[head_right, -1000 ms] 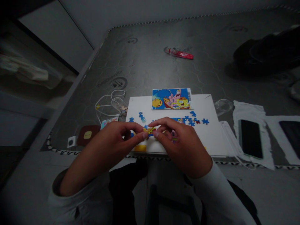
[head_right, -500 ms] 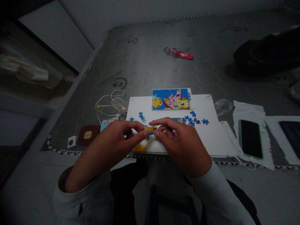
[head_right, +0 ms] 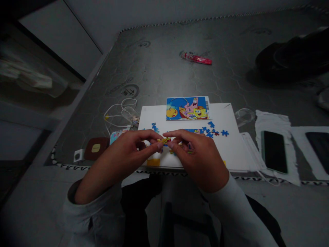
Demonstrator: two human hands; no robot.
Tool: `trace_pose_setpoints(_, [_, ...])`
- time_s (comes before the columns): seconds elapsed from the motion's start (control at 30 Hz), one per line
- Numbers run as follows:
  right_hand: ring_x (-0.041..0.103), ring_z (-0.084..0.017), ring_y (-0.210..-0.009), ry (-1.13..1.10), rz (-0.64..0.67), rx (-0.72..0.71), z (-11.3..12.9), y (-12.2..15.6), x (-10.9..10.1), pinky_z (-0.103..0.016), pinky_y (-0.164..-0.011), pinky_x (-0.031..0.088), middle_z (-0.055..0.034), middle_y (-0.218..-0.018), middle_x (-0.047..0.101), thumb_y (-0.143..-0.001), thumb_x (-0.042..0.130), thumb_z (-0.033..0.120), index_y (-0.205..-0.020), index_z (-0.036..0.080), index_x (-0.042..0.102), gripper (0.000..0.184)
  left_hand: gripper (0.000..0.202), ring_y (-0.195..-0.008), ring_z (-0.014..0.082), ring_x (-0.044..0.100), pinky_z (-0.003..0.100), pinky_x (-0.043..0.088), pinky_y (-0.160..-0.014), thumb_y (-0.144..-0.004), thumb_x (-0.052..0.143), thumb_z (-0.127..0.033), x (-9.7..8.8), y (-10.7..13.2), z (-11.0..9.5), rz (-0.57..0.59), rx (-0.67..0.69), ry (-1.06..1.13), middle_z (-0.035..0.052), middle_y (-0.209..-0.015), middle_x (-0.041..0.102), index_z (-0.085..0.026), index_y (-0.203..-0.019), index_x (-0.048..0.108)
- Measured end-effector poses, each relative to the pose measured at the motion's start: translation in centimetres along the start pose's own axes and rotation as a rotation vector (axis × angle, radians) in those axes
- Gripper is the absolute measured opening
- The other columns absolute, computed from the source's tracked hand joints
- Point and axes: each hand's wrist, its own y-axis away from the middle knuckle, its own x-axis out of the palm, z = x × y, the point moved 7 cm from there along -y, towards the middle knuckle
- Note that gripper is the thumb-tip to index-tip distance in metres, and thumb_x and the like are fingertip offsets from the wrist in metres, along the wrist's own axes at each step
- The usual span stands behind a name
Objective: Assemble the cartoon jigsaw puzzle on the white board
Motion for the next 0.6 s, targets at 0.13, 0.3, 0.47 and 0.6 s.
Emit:
trace_pose_setpoints(0.13, [0.067,-0.009,-0.069,0.021,-0.008,-0.019,0.1,0.0,-0.1,-0.023,-0.065,0.045,0.0067,-0.078,0.074,-0.09,0.065,0.022,-0.107,0.027,0.075,0.021,0.014,-0.076,0.0105,0.065,0.023,0.043,-0.07,-0.092,0.063,-0.034,0.0,-0.1,-0.1,-0.003,-0.001,0.0,-0.0073,-0.086,0.074,-0.026,-0.095,0.074])
trace_pose_setpoints(0.3, [0.069,-0.009,-0.075,0.03,0.018,-0.041,0.0,0.2,0.0,-0.023,-0.069,0.045,0.007,-0.086,0.076,-0.091,0.063,0.02,-0.108,0.03,0.074,0.022,0.015,-0.075,0.0113,0.065,0.023,0.043,-0.069,-0.092,0.063,-0.034,0.4,-0.3,0.1,0.025,-0.012,0.012,-0.0056,-0.084,0.073,-0.024,-0.097,0.073])
trace_pose_setpoints(0.47, [0.068,-0.01,-0.071,0.042,0.082,-0.023,-0.4,0.2,0.6,-0.023,-0.067,0.044,0.0074,-0.081,0.075,-0.09,0.064,0.022,-0.107,0.028,0.072,0.02,0.017,-0.07,0.0114,0.061,0.024,0.04,-0.066,-0.092,0.061,-0.034,0.7,-0.3,0.3,0.072,-0.02,-0.062,-0.0052,-0.082,0.072,-0.024,-0.095,0.073])
trace_pose_setpoints(0.6, [0.066,-0.011,-0.065,0.048,0.181,0.02,-1.1,0.3,1.7,-0.025,-0.065,0.042,0.0077,-0.072,0.072,-0.088,0.067,0.021,-0.103,0.025,0.069,0.016,0.018,-0.075,0.0146,0.063,0.025,0.038,-0.065,-0.091,0.06,-0.035,1.3,-0.3,0.9,0.155,-0.049,-0.14,-0.0028,-0.085,0.073,-0.025,-0.096,0.074])
